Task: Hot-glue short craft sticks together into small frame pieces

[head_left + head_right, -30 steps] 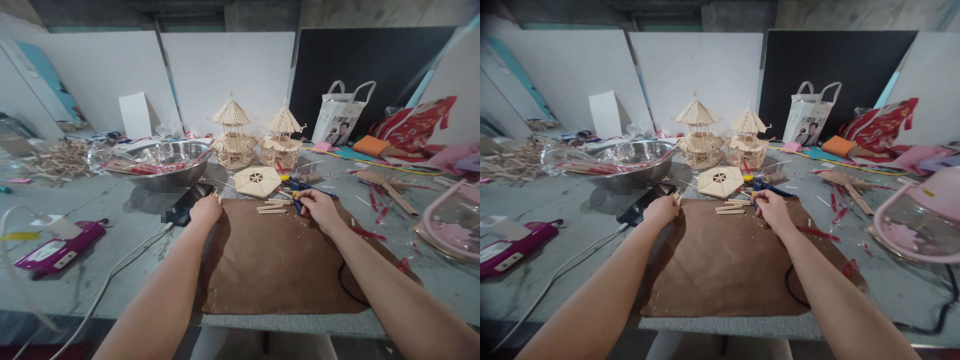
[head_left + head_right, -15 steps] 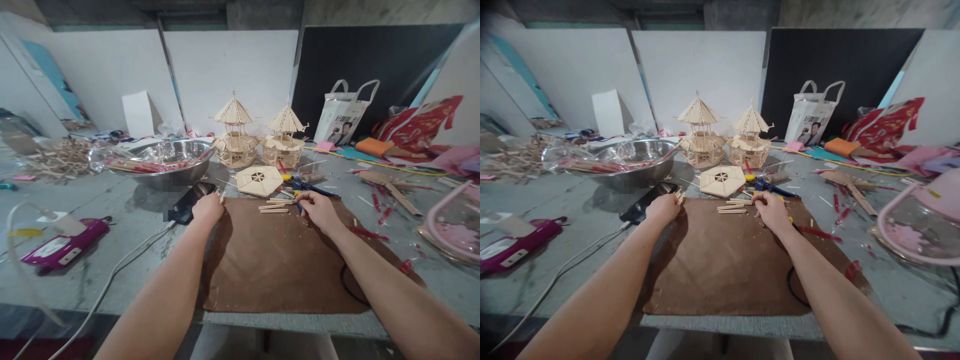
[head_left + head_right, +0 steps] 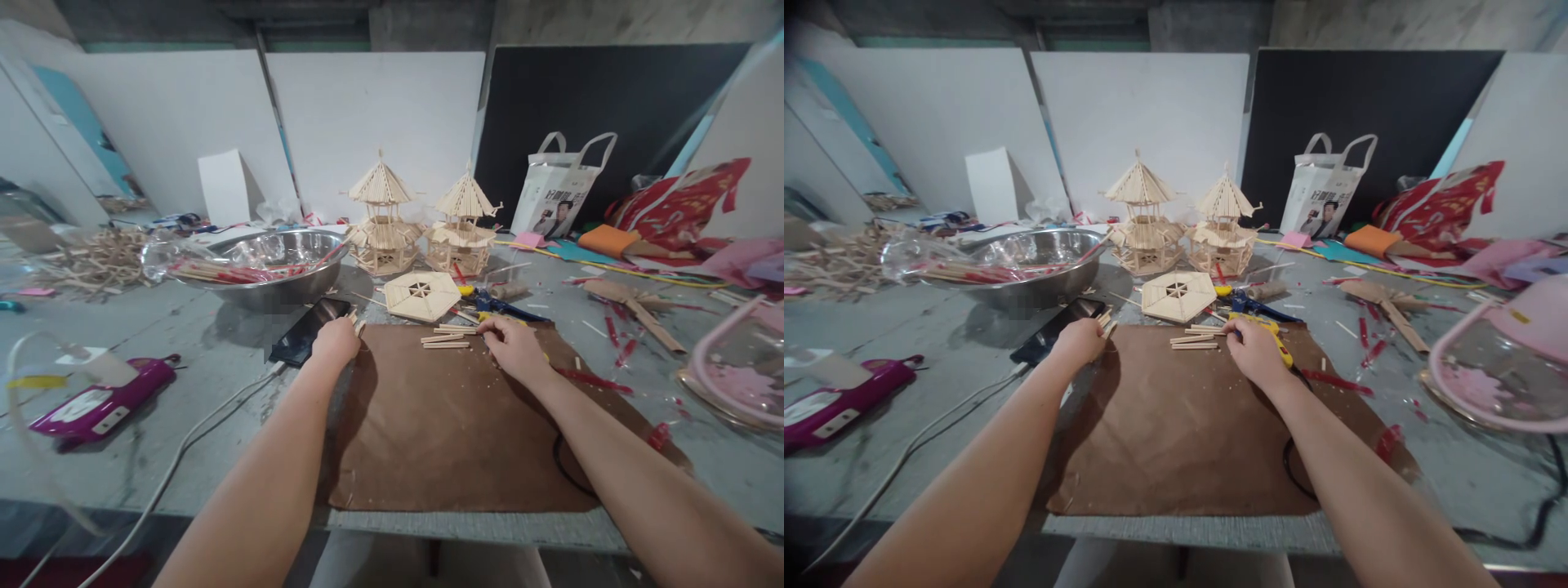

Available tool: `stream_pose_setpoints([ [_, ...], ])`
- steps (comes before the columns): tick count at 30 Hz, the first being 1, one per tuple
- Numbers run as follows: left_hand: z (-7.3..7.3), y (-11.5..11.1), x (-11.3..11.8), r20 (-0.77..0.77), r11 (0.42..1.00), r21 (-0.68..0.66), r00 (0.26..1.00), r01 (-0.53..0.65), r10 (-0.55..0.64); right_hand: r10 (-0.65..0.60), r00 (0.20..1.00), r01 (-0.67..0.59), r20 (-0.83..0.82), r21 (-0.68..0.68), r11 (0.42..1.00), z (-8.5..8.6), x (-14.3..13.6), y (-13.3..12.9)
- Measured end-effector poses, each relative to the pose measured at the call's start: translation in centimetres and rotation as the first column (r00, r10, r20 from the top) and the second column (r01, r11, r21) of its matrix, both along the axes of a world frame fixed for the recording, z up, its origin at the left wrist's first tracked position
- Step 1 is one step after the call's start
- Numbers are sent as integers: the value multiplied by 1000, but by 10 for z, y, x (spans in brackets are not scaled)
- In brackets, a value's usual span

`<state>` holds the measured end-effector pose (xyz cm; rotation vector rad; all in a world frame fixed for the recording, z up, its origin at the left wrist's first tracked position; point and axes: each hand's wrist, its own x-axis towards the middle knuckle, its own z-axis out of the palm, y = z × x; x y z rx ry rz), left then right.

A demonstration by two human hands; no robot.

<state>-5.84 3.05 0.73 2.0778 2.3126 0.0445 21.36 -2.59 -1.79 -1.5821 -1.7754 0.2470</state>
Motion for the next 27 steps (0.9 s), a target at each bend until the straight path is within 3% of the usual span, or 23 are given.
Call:
stream_pose_setpoints([
  [16, 3, 1, -2, 37, 1000, 19, 999, -25, 24, 60, 997, -62, 47, 50, 997, -1, 0, 2],
  [19, 5, -1, -1, 186, 997, 73, 983, -28, 14, 64, 998, -65, 26, 31, 997, 0, -1, 1],
  [21, 5, -2, 1, 436, 995, 94, 900, -38, -7, 61, 998, -61, -11, 8, 998, 1, -3, 0],
  [24, 4, -5, 9, 806, 999, 43, 591, -9, -30, 48, 993, -56, -112, -67, 996, 2, -7, -3],
  [27, 3, -11, 20, 943, 991, -10, 331, 136, -36, 83, 977, -114, -195, -156, 981, 4, -15, -7],
])
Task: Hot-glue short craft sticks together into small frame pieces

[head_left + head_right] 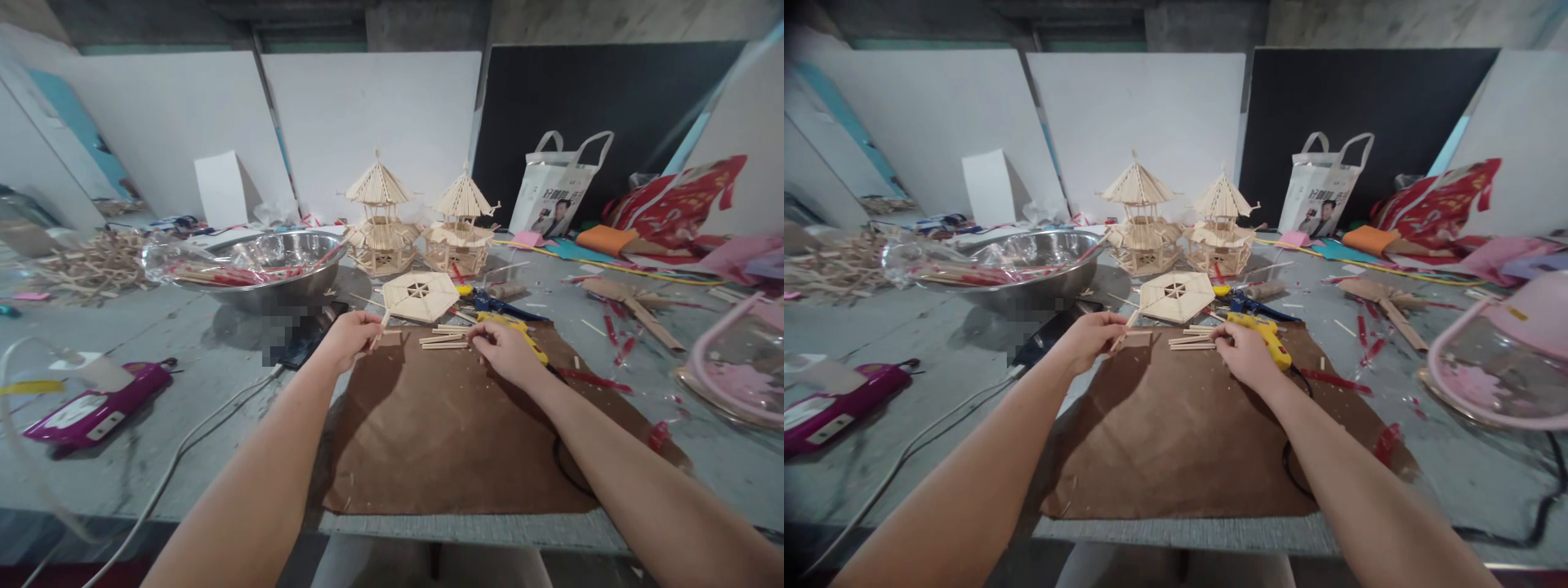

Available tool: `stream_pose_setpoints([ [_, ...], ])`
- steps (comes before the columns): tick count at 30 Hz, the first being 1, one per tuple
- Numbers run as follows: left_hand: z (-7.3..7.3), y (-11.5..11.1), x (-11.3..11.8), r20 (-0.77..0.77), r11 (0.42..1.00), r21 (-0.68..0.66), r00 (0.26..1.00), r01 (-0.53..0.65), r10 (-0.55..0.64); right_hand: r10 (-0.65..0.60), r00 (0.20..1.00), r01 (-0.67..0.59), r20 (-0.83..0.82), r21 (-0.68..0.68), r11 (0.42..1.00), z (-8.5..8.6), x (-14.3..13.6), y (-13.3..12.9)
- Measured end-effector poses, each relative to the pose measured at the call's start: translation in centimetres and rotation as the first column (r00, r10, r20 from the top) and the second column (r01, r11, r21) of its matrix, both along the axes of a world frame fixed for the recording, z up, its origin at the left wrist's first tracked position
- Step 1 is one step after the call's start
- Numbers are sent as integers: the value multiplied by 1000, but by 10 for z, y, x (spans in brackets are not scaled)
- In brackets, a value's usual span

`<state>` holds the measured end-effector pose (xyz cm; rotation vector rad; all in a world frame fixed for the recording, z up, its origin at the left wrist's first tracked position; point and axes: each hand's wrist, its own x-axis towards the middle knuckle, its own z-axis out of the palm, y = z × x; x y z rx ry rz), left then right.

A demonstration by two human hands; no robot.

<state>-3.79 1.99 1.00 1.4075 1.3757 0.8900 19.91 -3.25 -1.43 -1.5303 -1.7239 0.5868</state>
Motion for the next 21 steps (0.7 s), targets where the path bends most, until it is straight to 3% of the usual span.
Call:
stream_pose_setpoints([
  [3, 1, -9, 12, 54, 985, -17, 984, 169, -168, 113, 992, -115, 58, 24, 993, 2, -7, -4],
  [7, 1, -18, 22, -85, 961, 11, 958, 277, -275, 189, 965, -208, 183, 88, 974, 1, -8, -4],
  [10, -3, -19, 24, -325, 959, 100, 919, 266, -221, 174, 957, -200, 233, 91, 976, -2, -5, -2],
  [14, -12, -17, 29, -615, 921, 243, 782, 306, -98, 165, 940, -199, 299, 85, 976, -2, -3, -2],
  [18, -18, -17, 33, -712, 916, 259, 701, 308, -34, 217, 875, -291, 433, 112, 950, 1, -14, -7],
  [21, -21, -18, 34, -735, 928, 211, 676, 307, -57, 315, 772, -443, 552, 112, 889, 2, -27, -12],
])
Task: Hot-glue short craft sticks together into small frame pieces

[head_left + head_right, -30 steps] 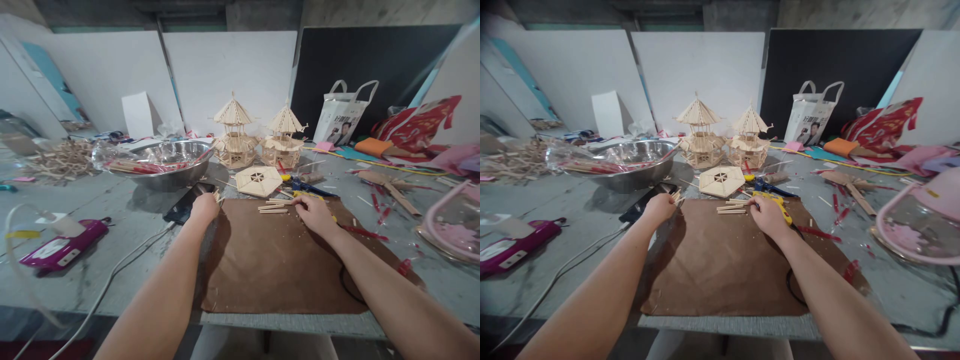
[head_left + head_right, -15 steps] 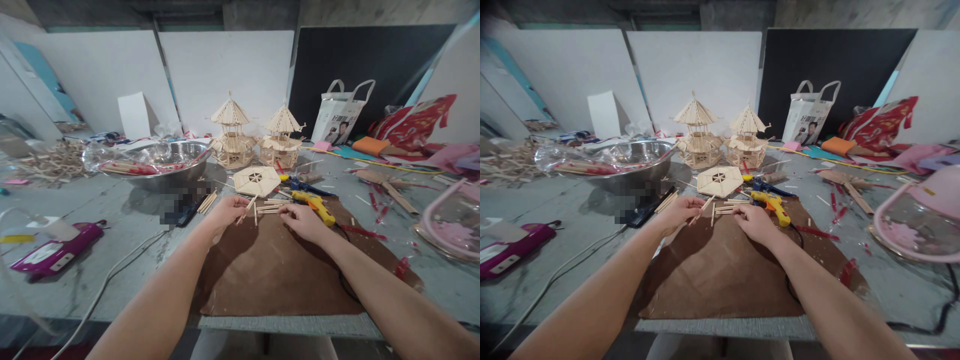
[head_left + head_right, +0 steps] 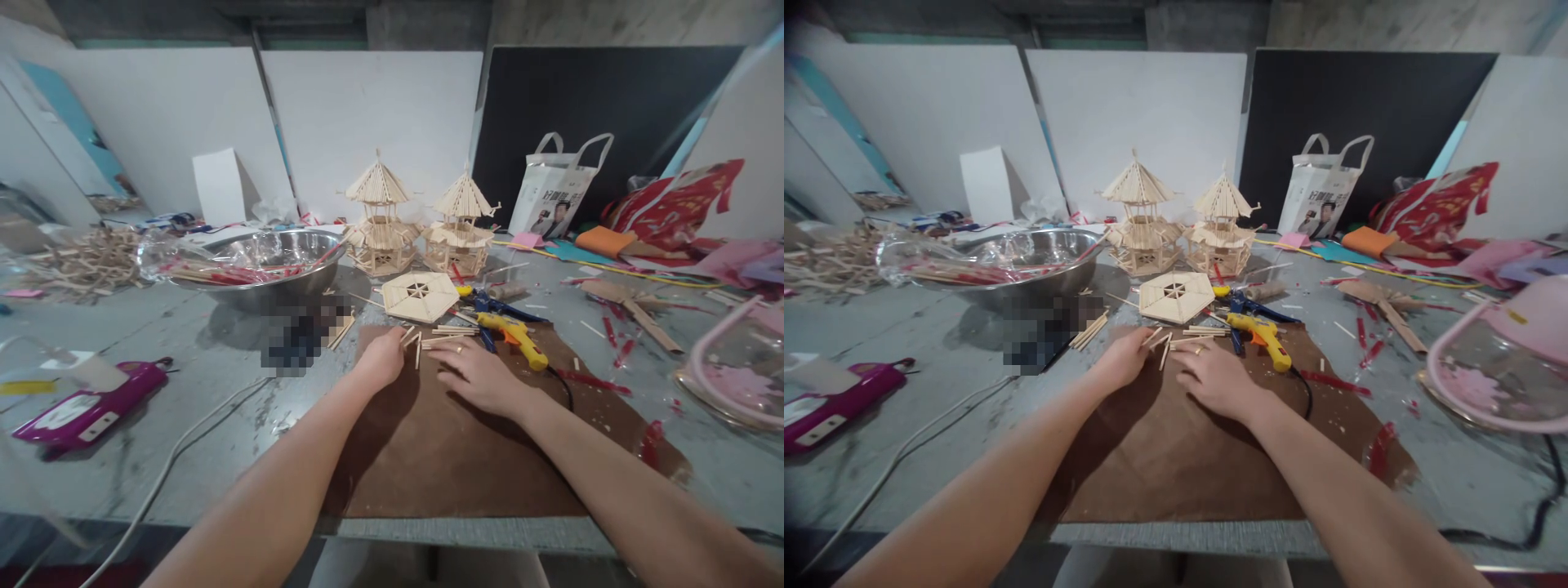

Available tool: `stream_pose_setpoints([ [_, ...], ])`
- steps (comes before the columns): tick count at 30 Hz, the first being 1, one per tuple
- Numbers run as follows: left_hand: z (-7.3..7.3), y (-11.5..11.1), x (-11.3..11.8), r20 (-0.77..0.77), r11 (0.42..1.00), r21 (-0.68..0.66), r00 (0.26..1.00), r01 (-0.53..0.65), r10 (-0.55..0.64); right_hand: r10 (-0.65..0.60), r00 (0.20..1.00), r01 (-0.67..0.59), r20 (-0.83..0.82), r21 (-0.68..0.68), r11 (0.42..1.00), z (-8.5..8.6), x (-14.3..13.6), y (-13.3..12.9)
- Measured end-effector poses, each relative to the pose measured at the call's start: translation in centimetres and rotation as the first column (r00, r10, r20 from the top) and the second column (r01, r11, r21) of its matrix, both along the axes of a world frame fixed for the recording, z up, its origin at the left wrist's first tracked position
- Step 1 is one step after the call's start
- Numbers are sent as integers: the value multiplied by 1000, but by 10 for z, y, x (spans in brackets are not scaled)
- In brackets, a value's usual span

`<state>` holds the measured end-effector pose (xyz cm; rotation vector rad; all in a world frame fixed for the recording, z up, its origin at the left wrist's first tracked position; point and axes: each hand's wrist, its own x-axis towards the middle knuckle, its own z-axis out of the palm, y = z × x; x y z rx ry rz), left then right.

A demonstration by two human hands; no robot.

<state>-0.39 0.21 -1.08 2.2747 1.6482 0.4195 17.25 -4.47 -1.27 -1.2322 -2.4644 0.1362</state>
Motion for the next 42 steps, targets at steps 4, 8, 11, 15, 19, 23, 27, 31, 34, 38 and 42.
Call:
stream_pose_setpoints([
  [4, 0, -1, 2, -45, 1000, 2, 999, 3, -3, 135, 983, -127, 127, -63, 990, -6, -12, -2],
  [8, 4, -6, 7, -131, 999, -8, 991, -35, 34, 201, 969, -183, 141, -131, 974, -10, -15, -1],
  [11, 6, -10, 12, -211, 997, 6, 974, -79, 79, 235, 962, -212, 139, -164, 963, -10, -16, -1],
  [15, 3, -11, 15, -243, 991, 45, 961, -123, 131, 275, 952, -244, 132, -212, 946, -6, -16, -2],
  [19, 2, -10, 14, -250, 985, 81, 954, -150, 166, 329, 938, -296, 110, -238, 925, -2, -16, -4],
  [23, 2, -11, 12, -272, 988, 54, 950, -144, 153, 337, 935, -301, 108, -262, 917, -1, -16, -5],
  [27, 2, -9, 9, -263, 988, 32, 952, -152, 155, 332, 938, -297, 101, -262, 918, -1, -16, -6],
  [31, -1, -3, 6, -242, 984, -11, 955, -178, 170, 329, 942, -304, 69, -240, 922, -3, -16, -6],
  [34, -2, 1, 4, -233, 987, -39, 962, -154, 141, 278, 960, -272, 19, -158, 949, -4, -13, -3],
  [38, -1, 2, 1, -236, 997, -1, 969, -80, 78, 194, 979, -198, -57, -56, 979, -6, -4, 1],
  [42, 0, 2, -2, -265, 999, -2, 963, -39, 38, 94, 992, -99, -84, -54, 994, -6, 3, 1],
])
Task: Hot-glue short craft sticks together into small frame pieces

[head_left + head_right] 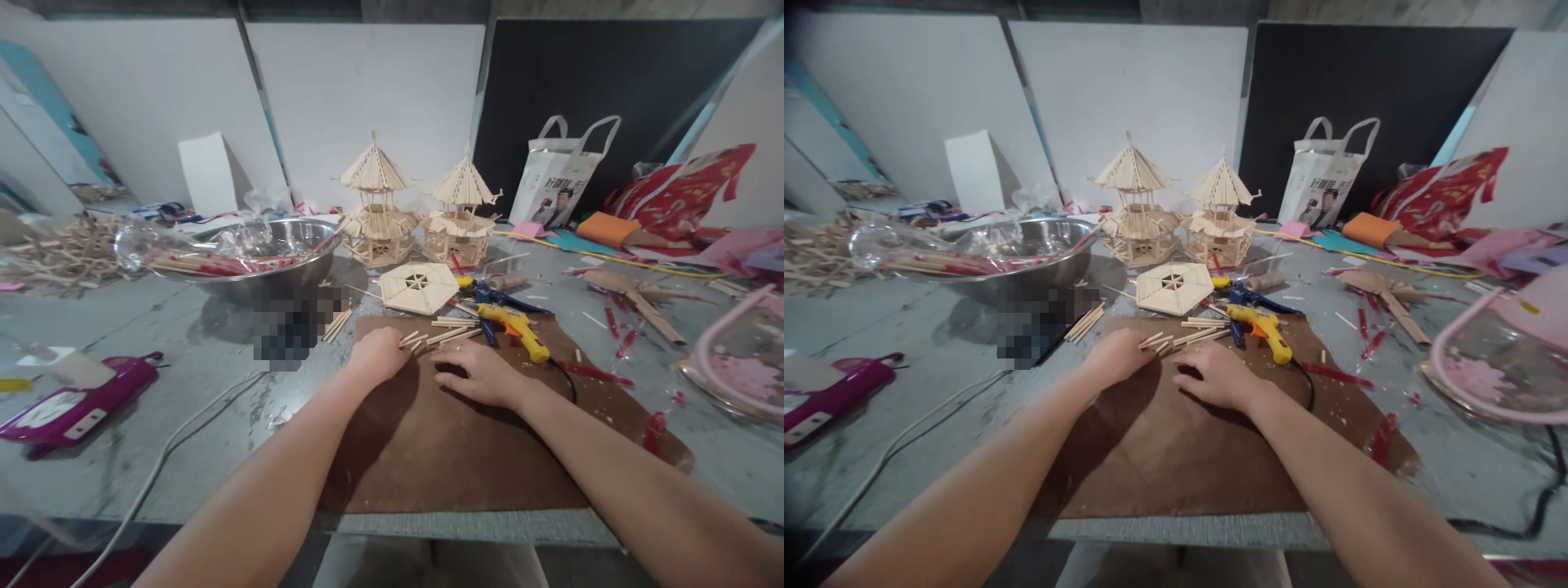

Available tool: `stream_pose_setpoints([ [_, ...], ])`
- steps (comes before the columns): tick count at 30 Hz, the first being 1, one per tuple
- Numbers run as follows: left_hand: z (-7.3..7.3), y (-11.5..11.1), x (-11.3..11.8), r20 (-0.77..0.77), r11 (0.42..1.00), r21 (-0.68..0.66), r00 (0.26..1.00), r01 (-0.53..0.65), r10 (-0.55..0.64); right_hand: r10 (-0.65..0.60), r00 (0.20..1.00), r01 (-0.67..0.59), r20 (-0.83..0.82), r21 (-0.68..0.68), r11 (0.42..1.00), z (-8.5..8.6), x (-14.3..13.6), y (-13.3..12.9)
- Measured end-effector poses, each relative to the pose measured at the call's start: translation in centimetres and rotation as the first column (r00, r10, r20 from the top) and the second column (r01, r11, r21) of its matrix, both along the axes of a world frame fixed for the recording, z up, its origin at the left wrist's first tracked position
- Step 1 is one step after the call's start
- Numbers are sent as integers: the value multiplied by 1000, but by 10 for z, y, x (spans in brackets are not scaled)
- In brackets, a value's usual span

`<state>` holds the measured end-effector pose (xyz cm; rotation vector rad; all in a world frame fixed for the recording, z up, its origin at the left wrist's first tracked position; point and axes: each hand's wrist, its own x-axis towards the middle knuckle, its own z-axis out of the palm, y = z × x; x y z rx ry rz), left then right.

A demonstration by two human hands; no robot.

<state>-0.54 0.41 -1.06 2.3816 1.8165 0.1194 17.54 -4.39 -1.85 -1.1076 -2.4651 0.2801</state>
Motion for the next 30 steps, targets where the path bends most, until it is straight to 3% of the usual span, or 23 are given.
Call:
stream_pose_setpoints([
  [8, 8, -7, 1, 22, 998, -30, 998, 51, -50, -72, 997, 72, -29, -14, 997, -2, 0, 1],
  [13, 16, -18, 10, 287, 977, -151, 953, 149, -101, -278, 939, 260, -202, -113, 959, -3, 1, 4],
  [18, 16, -25, 16, 526, 949, -236, 849, 211, -58, -407, 832, 322, -376, -269, 908, -1, 2, 6],
  [22, 12, -27, 19, 620, 939, -235, 783, 252, -55, -357, 794, 138, -491, -427, 894, 1, 1, 5],
  [26, 8, -27, 19, 585, 922, -107, 773, 373, -245, -330, 735, -71, -592, -551, 831, 5, -2, 2],
  [30, 9, -29, 19, 519, 908, 18, 772, 418, -366, -342, 644, -136, -684, -543, 829, 11, -2, -2],
])
